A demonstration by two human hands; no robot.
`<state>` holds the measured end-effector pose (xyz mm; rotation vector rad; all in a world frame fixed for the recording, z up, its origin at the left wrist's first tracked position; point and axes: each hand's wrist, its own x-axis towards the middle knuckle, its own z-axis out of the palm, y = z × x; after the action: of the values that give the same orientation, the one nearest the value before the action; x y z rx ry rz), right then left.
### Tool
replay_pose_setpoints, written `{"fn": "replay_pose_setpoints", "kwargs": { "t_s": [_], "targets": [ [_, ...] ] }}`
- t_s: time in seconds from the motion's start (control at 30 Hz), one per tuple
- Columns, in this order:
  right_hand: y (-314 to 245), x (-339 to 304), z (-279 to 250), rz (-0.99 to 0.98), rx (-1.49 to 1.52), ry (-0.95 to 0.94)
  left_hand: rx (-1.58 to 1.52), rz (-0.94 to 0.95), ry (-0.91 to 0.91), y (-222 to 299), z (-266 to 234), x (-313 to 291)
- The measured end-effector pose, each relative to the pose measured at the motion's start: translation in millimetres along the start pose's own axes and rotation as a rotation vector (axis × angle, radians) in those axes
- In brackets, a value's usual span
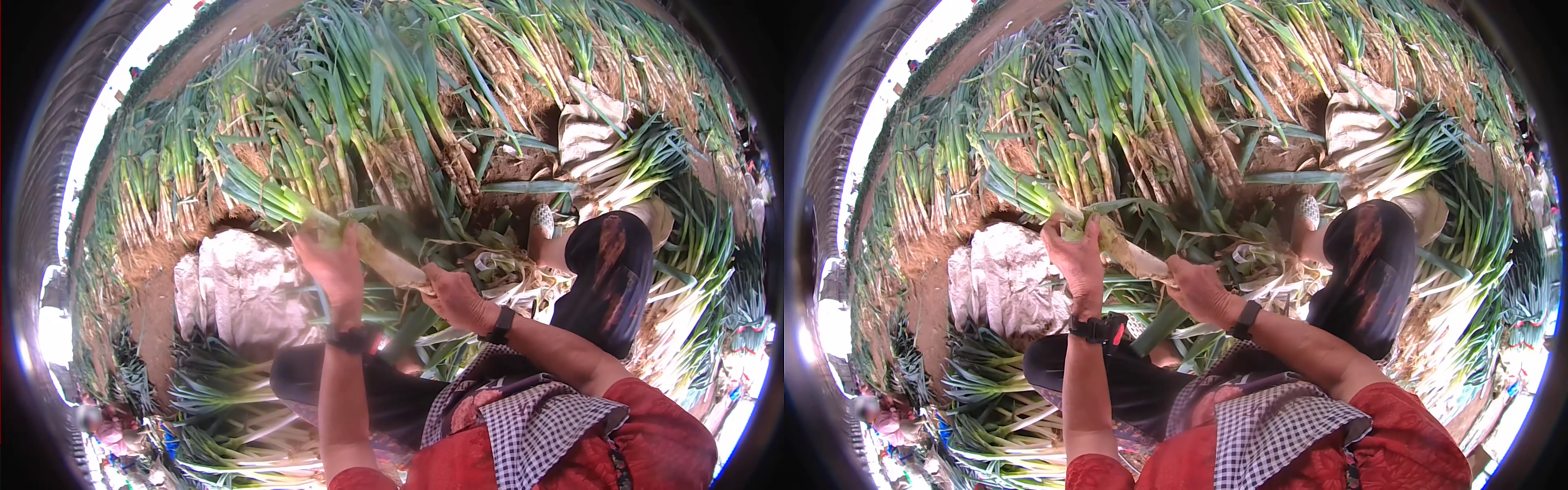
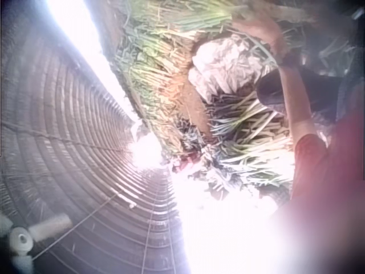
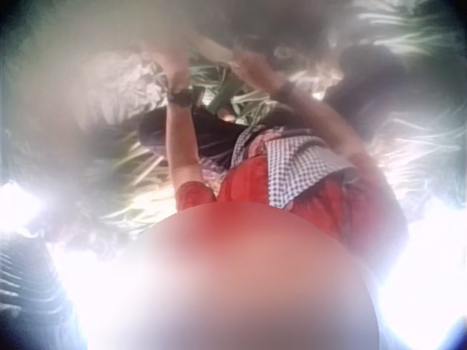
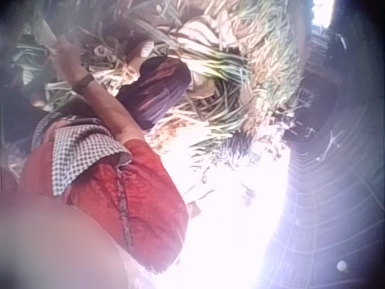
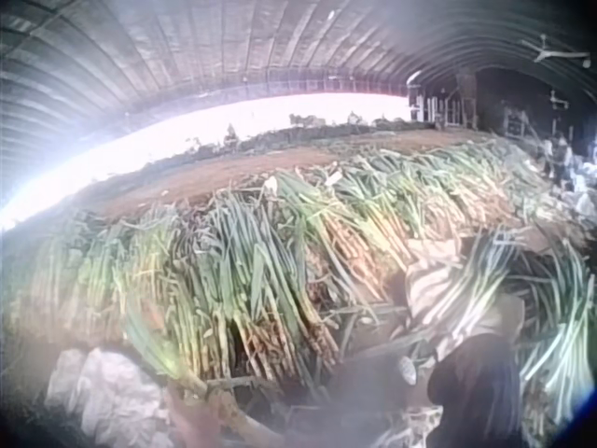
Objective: Cleaning and preparing leeks by stripping outer leaves in an agricultural setting.
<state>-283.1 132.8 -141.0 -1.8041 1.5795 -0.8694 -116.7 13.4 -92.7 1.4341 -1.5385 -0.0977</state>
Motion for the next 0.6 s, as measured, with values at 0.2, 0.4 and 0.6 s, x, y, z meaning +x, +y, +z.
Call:
{"fn": "replay_pose_setpoints", "kwargs": {
  "t_s": [0.2, 0.4, 0.6],
  "targets": [
    [6, -3, 7, 0.035, -0.052, -0.029, -0.09, 0.067, -0.342, -11, -1, -6],
    [38, -3, 19, -0.054, 0.126, -0.198, -0.641, -0.544, -0.95, 53, -1, -57],
    [57, 5, 46, 0.003, 0.06, 0.027, -1.168, -0.411, -1.375, 112, -29, -89]
  ]
}}
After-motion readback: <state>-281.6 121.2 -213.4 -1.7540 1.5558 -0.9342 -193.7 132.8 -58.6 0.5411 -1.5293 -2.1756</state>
